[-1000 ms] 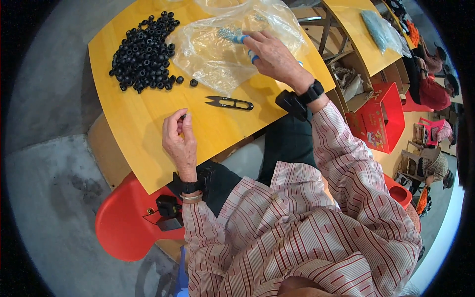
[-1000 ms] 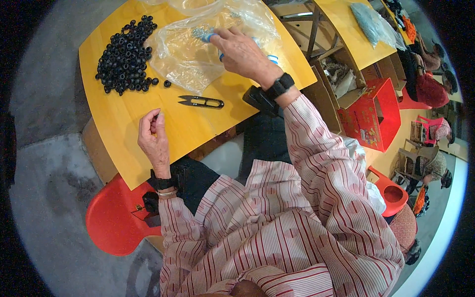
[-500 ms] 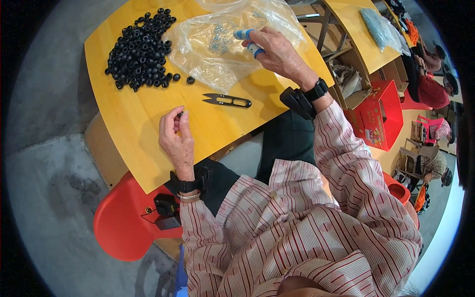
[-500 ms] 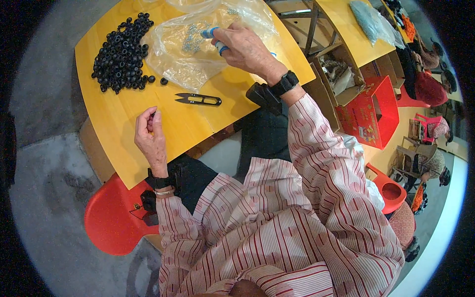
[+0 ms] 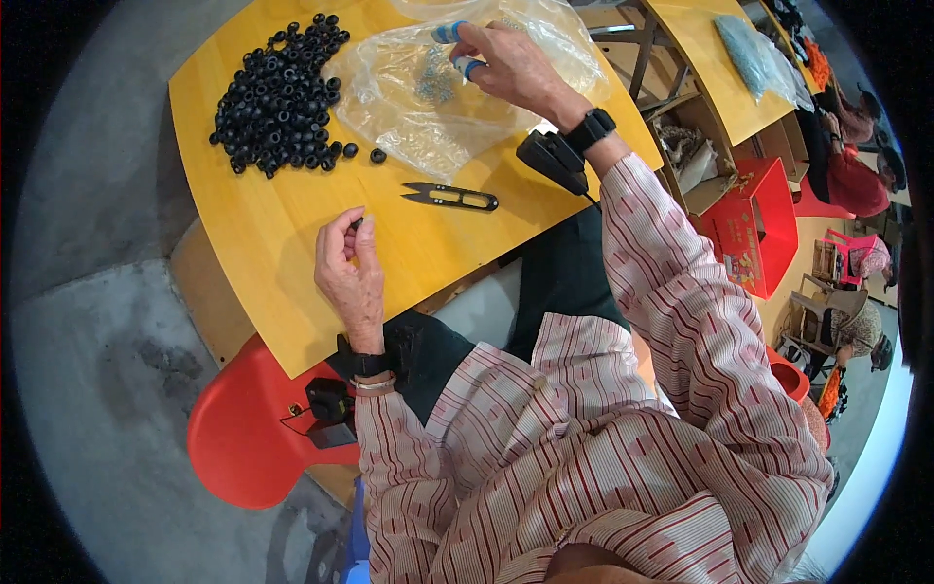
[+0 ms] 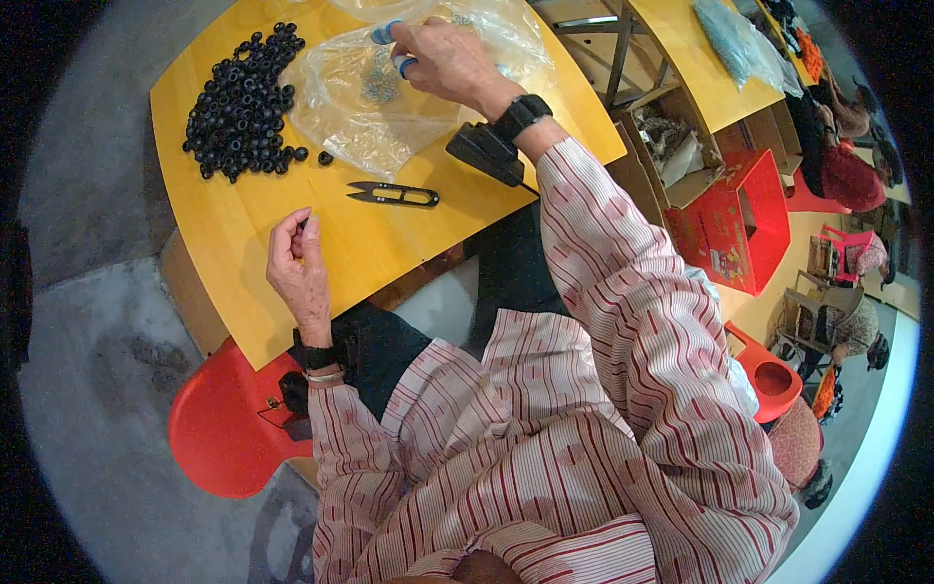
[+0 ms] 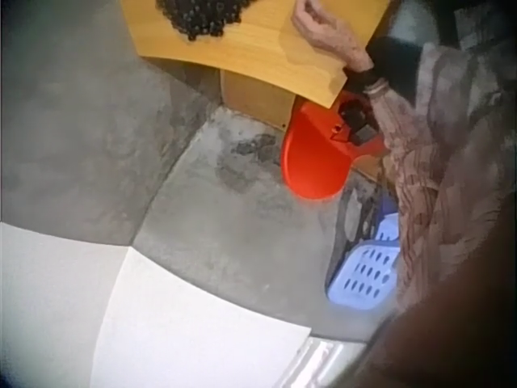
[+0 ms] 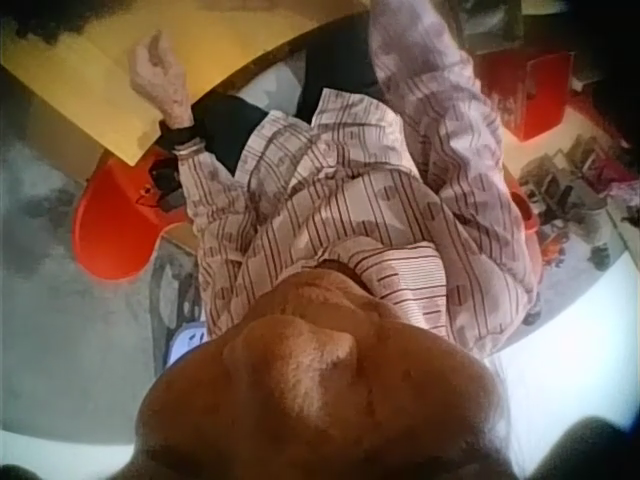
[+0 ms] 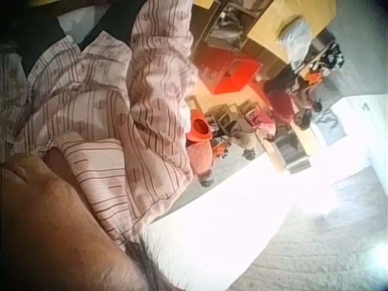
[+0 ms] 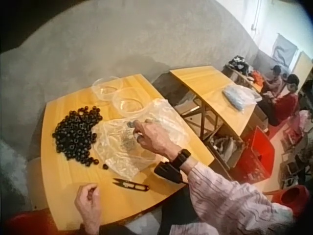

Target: The person assembles rubber components by inserting small pins into them by hand and sorts the rubber pieces across the table.

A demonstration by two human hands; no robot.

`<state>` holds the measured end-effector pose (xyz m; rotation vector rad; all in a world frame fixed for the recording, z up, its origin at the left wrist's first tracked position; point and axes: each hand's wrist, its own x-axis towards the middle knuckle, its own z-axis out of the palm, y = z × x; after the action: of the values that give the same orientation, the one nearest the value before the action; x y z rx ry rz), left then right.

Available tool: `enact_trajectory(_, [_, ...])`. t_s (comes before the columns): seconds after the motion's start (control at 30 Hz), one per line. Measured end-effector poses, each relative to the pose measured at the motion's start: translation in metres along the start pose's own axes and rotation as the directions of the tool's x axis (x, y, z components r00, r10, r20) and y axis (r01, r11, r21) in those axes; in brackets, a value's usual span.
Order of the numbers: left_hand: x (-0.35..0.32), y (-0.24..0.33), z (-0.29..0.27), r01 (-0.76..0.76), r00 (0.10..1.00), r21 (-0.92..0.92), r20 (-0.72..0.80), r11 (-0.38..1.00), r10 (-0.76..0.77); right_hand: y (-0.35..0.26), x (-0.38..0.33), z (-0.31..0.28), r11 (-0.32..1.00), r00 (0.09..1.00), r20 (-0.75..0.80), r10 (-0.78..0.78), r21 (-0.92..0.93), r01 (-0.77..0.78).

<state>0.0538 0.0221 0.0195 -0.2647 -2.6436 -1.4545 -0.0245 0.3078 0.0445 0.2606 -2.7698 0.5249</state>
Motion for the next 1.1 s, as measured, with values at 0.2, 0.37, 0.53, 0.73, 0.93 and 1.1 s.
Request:
enact_trajectory(0.2, [-0.001, -0.002, 0.001, 0.006, 1.0, -0.006, -0.029, 1.0, -0.006, -0.01, 0.012, 0.006, 1.0, 0.998, 0.056, -0.003, -0.03, 0.005])
enact_trajectory(0.37, [0.0, 0.0, 0.001, -0.006, 1.0, -0.016, -0.022, 1.0, 0.006, -0.007, 0.017, 0.018, 0.991, 0.995, 0.098, 0.026, -0.129, -0.013])
enact_trajectory(0.53, [0.0, 0.0, 0.0, 0.014, 1.0, -0.038, -0.018, 0.999, -0.014, -0.009, 0.012, 0.01, 1.0, 0.999, 0.038, 0.011, 0.023, -0.012])
enact_trajectory(0.73, [0.001, -0.001, 0.0, 0.003, 1.0, -0.025, -0.014, 1.0, -0.003, -0.009, -0.003, -0.003, 0.818, 0.994, 0.08, 0.08, 0.565, -0.112])
enact_trajectory(0.93, [0.002, -0.001, -0.001, 0.011, 1.0, -0.011, -0.016, 1.0, -0.011, -0.033, -0.023, -0.012, 0.639, 0.959, 0.251, 0.129, 0.719, -0.274])
enact_trajectory(1.1, [0.001, 0.003, 0.001, 0.033, 0.999, -0.043, -0.011, 0.999, -0.033, -0.039, -0.033, -0.011, 0.45, 0.94, 0.312, 0.135, 0.826, -0.339])
